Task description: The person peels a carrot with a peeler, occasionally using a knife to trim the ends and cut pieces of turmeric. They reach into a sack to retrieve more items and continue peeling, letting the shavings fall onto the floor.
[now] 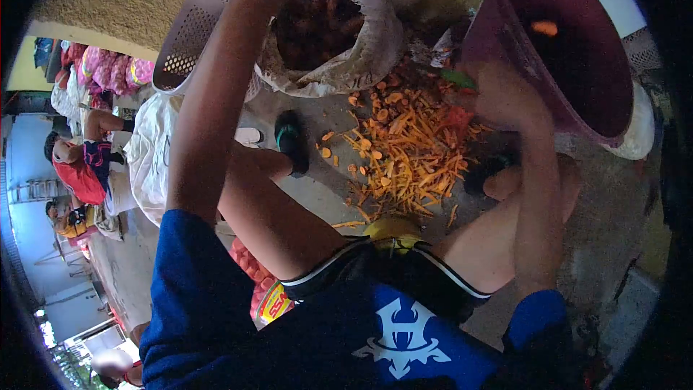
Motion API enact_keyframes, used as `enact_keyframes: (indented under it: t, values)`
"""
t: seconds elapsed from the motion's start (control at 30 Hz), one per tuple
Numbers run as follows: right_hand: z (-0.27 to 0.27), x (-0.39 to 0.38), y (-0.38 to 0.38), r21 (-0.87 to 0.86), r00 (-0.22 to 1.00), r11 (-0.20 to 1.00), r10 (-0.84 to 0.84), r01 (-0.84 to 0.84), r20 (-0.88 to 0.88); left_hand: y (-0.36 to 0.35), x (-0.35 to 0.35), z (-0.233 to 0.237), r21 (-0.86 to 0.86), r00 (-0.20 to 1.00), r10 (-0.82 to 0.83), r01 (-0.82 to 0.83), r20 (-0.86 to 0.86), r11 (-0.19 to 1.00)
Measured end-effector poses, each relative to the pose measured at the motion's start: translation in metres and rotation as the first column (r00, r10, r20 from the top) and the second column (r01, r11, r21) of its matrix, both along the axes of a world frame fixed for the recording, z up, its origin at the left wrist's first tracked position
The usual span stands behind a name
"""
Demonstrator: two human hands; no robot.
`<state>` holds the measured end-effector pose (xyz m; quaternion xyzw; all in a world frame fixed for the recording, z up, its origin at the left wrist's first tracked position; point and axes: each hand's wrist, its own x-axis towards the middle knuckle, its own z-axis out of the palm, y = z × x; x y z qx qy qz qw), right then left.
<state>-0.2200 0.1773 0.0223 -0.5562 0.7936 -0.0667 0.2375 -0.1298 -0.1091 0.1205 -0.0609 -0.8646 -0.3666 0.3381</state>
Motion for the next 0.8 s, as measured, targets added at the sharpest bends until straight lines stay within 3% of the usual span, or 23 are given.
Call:
enact_keyframes:
  t: [0.07,0.1,0.13,0.17,0.2,0.27,0.33,0.37,0.4,0.53,0.6,0.63,0.7,0.73,0.77,0.8]
  values:
    - [0.018,0.007,0.014,-0.012,0.998,0.998,-0.064,0.064,-0.001,-0.08,0.018,-0.049,0.208,0.916,-0.296,0.245,0.269,0.947]
    - [0.019,0.009,0.021,-0.183,0.996,0.981,-0.073,0.063,-0.048,-0.087,0.031,-0.068,0.211,0.916,-0.293,0.24,0.274,0.948]
    - [0.02,0.009,0.025,-0.347,0.992,0.936,-0.089,0.051,-0.092,-0.088,0.046,-0.086,-0.209,0.904,0.067,0.026,0.423,0.978]
    - [0.026,0.008,0.024,-0.343,0.993,0.938,-0.081,0.047,-0.087,-0.094,0.06,-0.106,-0.611,0.801,0.442,-0.124,0.403,0.782]
    - [0.032,0.006,0.021,-0.292,0.996,0.955,-0.071,0.054,-0.049,-0.112,0.074,-0.133,-0.609,0.794,0.448,-0.127,0.41,0.783]
    - [0.035,0.005,0.017,-0.233,0.999,0.971,-0.051,0.05,0.001,-0.16,0.112,-0.195,-0.934,0.719,0.624,0.105,0.308,0.34]
    - [0.034,0.004,0.016,-0.193,0.995,0.979,-0.083,0.071,-0.053,-0.209,0.164,-0.247,-0.913,0.662,0.635,0.224,0.4,0.341]
    - [0.034,0.004,0.015,-0.191,0.996,0.979,-0.079,0.069,-0.046,-0.207,0.171,-0.239,-0.832,0.352,0.758,0.31,0.549,0.459]
    - [0.034,0.004,0.016,-0.186,0.995,0.979,-0.09,0.08,-0.044,-0.203,0.177,-0.23,-0.733,-0.003,0.781,0.344,0.625,0.588]
    - [0.037,0.005,0.008,-0.088,0.992,0.989,-0.119,0.122,0.034,-0.201,0.171,-0.218,-0.756,0.023,0.835,0.438,0.55,0.486]
    - [0.039,0.003,0.002,0.001,0.988,0.99,-0.138,0.138,0.076,-0.191,0.153,-0.223,-0.846,0.33,0.797,0.373,0.505,0.381]
    - [0.039,0.001,-0.001,0.091,0.981,0.984,-0.161,0.152,0.108,-0.182,0.135,-0.226,-0.843,0.328,0.796,0.375,0.509,0.384]
    - [0.037,-0.001,-0.007,0.138,0.973,0.977,-0.183,0.164,0.138,-0.172,0.096,-0.235,-0.724,0.237,0.708,0.436,0.665,0.535]
    - [0.036,-0.002,-0.009,0.179,0.964,0.968,-0.206,0.176,0.165,-0.214,0.105,-0.299,-0.721,0.237,0.704,0.436,0.669,0.538]
    - [0.033,-0.002,-0.006,0.184,0.964,0.967,-0.208,0.177,0.165,-0.263,0.092,-0.366,-0.47,0.43,0.367,0.163,0.825,0.867]
    - [0.027,0.0,-0.001,0.096,0.976,0.98,-0.187,0.177,0.108,-0.322,0.118,-0.417,-0.029,0.67,0.034,-0.019,0.742,0.999]
